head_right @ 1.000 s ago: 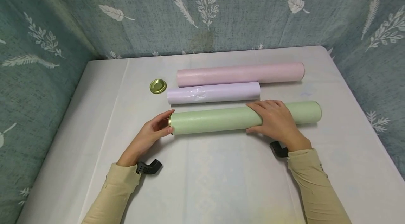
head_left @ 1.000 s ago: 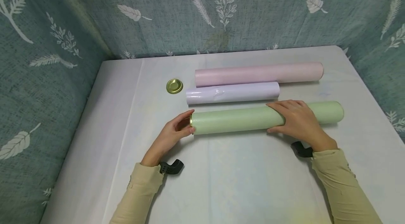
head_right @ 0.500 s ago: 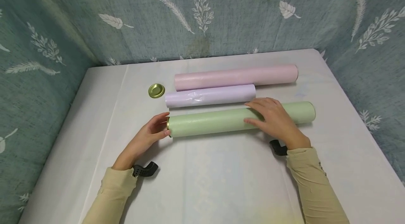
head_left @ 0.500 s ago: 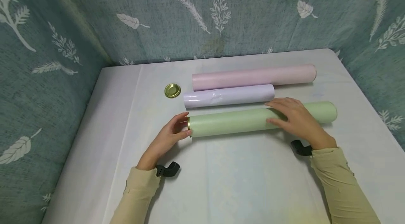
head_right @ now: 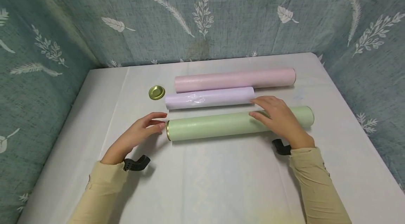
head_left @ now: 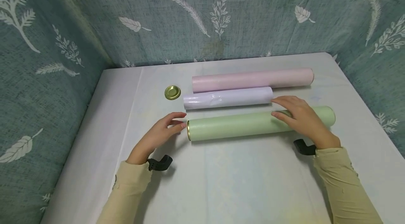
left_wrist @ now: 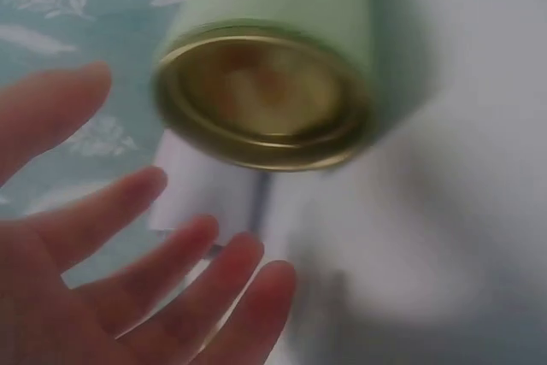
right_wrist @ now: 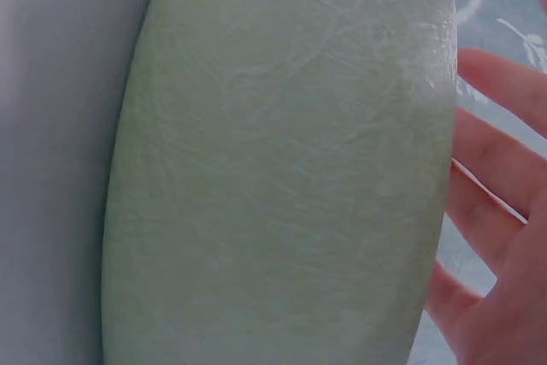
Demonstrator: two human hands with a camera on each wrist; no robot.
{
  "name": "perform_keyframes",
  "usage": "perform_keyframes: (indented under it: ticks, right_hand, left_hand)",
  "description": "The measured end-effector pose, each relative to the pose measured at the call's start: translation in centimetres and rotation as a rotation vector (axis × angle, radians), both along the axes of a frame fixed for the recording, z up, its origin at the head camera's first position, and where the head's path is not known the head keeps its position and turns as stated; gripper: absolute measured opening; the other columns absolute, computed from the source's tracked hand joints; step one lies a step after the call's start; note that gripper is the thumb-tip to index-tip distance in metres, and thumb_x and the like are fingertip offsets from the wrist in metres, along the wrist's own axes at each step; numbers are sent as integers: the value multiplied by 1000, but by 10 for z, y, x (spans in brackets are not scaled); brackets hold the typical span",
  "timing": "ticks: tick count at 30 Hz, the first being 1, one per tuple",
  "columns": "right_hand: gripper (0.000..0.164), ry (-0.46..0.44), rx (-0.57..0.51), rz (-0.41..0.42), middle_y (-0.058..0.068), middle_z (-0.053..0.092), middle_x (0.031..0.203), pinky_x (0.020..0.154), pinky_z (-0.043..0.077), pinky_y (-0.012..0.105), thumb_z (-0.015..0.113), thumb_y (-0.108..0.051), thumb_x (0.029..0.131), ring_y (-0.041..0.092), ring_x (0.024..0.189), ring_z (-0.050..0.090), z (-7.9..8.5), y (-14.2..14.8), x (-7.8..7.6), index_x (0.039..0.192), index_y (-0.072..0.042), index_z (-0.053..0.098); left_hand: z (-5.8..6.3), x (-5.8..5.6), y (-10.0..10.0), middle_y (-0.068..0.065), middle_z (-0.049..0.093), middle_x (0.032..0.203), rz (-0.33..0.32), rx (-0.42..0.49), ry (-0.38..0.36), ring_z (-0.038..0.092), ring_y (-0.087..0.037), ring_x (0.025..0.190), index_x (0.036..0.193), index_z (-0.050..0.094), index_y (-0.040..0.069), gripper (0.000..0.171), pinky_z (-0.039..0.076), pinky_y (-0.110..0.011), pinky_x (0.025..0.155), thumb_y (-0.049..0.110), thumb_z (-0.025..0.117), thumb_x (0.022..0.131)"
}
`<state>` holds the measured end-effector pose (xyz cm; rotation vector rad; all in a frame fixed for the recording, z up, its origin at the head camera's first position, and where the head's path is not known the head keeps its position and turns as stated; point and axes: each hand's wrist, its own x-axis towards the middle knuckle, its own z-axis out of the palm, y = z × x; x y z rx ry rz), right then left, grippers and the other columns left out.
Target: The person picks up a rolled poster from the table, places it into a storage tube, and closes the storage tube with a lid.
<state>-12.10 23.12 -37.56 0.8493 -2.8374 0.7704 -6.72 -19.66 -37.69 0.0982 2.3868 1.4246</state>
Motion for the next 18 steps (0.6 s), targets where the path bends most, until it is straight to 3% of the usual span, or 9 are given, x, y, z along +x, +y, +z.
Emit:
perform_keyframes:
  ticks: [7,14,18]
  right_hand:
    - [48,-23,29,-5,12,48,124,94,27,50,60,-34,85,32,116,39,0,5,1,126,-11,50]
    - [71,-113,133,-46,4,52,124,89,33,48,53,-44,87,29,113,44,29,12,-4,143,-23,16]
    - [72,-128,164,-32,4,52,124,89,34,48,53,-45,86,28,112,46,44,12,-11,144,-24,14]
  left_hand:
    - [19,-18,0,-2,47,128,-8,-46,59,43,-15,115,126,46,28,52,35,-42,92,51,57,81]
    - [41,-33,1,8,46,125,72,58,162,53,-17,105,122,50,28,45,39,-38,89,49,56,83]
    - [46,-39,-1,10,49,122,85,57,207,49,-10,107,120,51,29,42,39,-37,90,49,55,83]
